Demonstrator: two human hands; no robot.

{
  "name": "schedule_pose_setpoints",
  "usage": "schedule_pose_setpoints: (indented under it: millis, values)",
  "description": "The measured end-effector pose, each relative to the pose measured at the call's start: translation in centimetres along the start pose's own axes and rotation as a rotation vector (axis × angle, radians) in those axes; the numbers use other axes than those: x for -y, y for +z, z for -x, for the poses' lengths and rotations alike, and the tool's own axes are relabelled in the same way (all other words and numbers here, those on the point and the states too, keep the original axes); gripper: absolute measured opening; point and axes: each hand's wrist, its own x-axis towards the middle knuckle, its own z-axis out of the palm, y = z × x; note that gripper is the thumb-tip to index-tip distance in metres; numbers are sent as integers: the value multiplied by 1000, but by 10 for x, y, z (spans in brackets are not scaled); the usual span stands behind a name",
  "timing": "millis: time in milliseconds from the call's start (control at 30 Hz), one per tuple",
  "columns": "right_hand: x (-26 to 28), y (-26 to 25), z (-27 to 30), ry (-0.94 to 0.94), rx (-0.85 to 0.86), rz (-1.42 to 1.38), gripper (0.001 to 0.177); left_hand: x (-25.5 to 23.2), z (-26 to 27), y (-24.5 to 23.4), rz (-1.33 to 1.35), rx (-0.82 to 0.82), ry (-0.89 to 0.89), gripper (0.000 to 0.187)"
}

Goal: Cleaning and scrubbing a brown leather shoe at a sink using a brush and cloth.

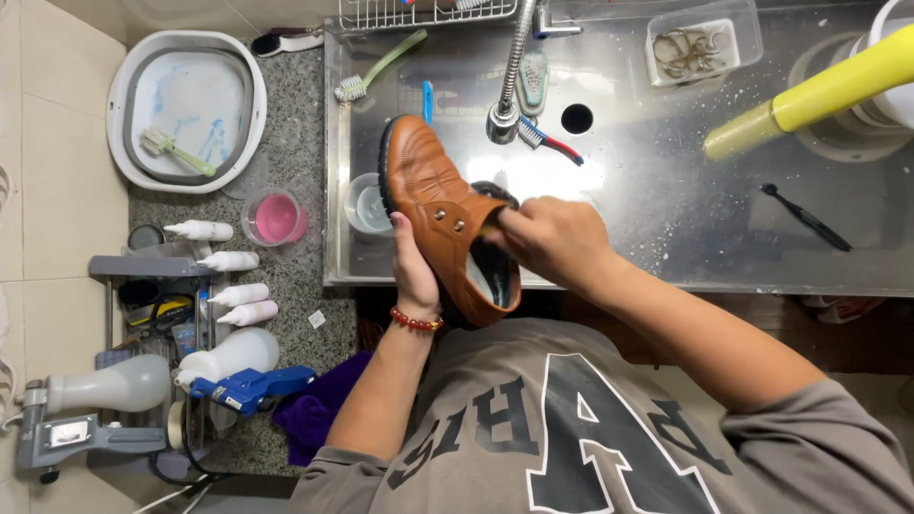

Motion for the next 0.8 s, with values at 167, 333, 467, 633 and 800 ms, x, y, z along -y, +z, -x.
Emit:
schedule_pose_setpoints:
  millis: [167, 333, 467, 633, 800]
  values:
    - [0, -5, 4, 34, -97, -46, 23, -17, 2, 4, -44, 9, 99, 74]
    - [-11, -17, 4, 60, -80, 76, 24, -11, 11, 0, -68, 16, 89, 72]
    - [-7, -11, 11, 26, -152, 100, 27, -27, 6, 0, 46, 26, 104, 73]
    - [-17, -5, 5, 138, -178, 9, 24, 2, 16, -13, 70, 23, 32, 74]
    - [-2, -1, 16, 195, -203, -9, 28, -7, 16, -11, 95, 27, 27, 73]
